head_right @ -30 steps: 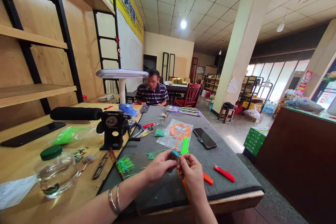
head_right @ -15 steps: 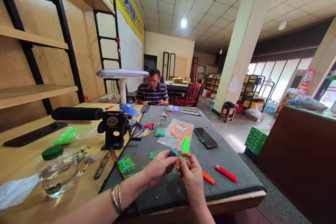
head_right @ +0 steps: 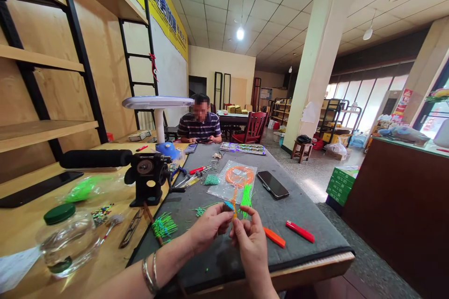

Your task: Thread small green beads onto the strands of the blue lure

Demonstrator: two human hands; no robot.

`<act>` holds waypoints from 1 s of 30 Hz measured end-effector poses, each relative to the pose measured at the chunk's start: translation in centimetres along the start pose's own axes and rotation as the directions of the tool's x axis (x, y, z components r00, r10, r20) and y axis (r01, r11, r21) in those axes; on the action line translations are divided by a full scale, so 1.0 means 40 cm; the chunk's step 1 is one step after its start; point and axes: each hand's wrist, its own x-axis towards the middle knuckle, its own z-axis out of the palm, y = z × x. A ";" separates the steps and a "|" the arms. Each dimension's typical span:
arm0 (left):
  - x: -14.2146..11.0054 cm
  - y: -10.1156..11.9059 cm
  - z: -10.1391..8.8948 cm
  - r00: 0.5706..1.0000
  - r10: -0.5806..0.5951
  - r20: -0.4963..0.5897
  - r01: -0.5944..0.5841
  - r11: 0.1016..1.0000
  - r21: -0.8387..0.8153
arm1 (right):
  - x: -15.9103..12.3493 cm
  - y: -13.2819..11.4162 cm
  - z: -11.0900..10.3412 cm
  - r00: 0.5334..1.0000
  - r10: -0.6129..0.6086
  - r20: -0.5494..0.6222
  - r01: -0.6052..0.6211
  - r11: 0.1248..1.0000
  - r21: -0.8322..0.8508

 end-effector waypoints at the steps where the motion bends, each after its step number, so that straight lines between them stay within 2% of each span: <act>1: -0.001 0.001 0.000 1.000 0.005 0.003 -0.005 1.000 0.007 | 0.001 -0.001 0.001 1.000 -0.003 0.000 0.003 1.000 0.003; 13: -0.008 0.006 0.009 0.999 0.053 -0.001 -0.053 0.997 0.064 | 0.004 -0.009 0.003 1.000 0.007 -0.011 -0.006 0.999 0.041; 19: -0.015 0.016 0.022 0.995 0.070 0.070 -0.075 0.995 0.069 | 0.010 -0.003 0.003 1.000 -0.005 -0.022 0.007 0.998 0.067; 25: -0.018 0.019 0.022 0.997 0.073 0.037 -0.076 0.993 0.087 | 0.010 -0.005 0.004 0.999 -0.022 -0.029 0.024 0.997 0.071; 30: -0.025 0.026 0.020 0.995 0.062 0.079 -0.070 0.993 0.095 | 0.006 -0.005 0.001 1.000 -0.006 -0.013 0.008 0.997 0.077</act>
